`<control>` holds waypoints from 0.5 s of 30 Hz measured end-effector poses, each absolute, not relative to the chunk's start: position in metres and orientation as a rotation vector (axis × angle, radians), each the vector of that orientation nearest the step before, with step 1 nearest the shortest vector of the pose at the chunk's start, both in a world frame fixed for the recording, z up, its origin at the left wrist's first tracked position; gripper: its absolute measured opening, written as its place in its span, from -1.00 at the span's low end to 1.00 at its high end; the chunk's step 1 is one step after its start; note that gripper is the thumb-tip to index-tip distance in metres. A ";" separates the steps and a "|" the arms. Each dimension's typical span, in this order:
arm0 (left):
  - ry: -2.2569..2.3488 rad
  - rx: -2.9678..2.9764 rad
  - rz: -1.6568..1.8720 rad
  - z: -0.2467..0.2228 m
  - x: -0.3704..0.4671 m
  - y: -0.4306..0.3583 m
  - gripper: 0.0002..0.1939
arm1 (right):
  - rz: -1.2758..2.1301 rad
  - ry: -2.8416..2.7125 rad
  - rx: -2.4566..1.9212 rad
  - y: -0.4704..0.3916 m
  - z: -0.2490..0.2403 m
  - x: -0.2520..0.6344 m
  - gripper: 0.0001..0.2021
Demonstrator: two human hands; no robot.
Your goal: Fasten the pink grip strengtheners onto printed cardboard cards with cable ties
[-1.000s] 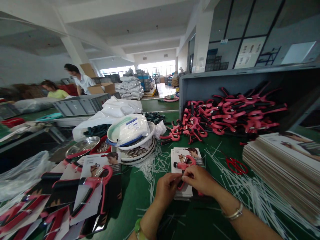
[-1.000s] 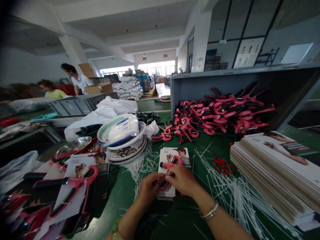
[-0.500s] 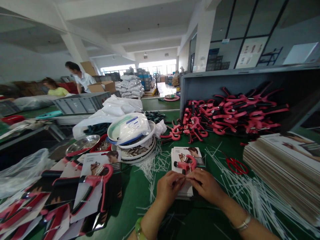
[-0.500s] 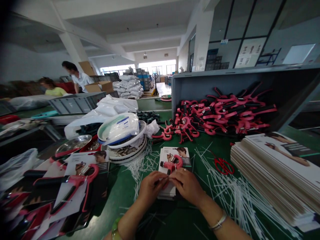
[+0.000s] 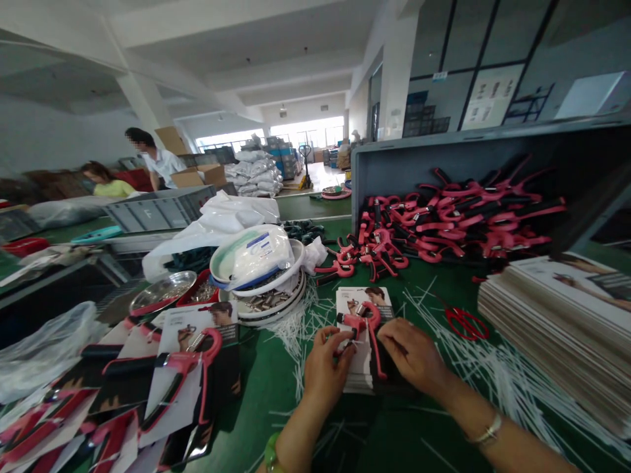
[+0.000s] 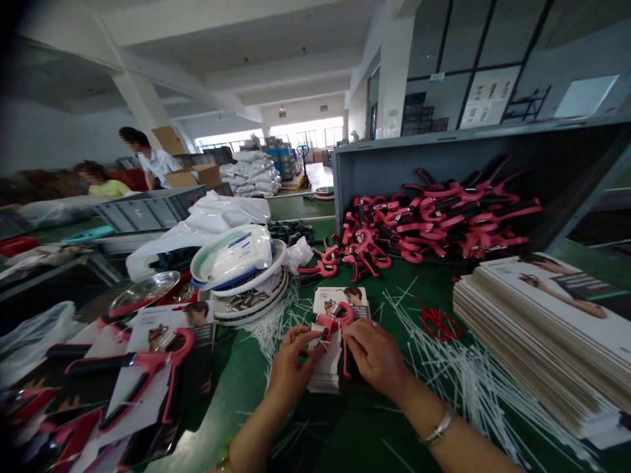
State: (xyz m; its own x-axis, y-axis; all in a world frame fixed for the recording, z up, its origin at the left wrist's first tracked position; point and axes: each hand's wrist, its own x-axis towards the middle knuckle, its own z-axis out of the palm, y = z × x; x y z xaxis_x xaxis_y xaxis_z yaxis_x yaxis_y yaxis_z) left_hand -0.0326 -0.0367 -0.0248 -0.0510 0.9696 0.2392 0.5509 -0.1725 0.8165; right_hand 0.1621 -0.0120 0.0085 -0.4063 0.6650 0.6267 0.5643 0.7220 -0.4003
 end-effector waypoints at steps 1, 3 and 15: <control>1.602 1.756 1.138 -0.025 -0.033 -0.037 -0.78 | 0.204 -2.167 -0.923 -0.012 0.010 0.160 -0.87; 1.572 1.771 1.143 -0.025 -0.032 -0.037 -0.79 | 0.215 -2.243 -0.942 -0.014 0.010 0.153 -0.82; 1.623 1.627 1.152 -0.021 -0.031 -0.037 -0.70 | -0.082 -2.418 -1.065 -0.013 -0.010 0.143 -0.75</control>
State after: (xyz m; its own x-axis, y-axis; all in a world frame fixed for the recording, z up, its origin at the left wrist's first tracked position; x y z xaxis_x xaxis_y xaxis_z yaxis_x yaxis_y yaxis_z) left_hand -0.0310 -0.0371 -0.0212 -0.1039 0.9780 0.1806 0.4938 -0.1069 0.8630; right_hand 0.1431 -0.0132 -0.0095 -0.5739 0.6773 0.4603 0.7071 0.6934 -0.1388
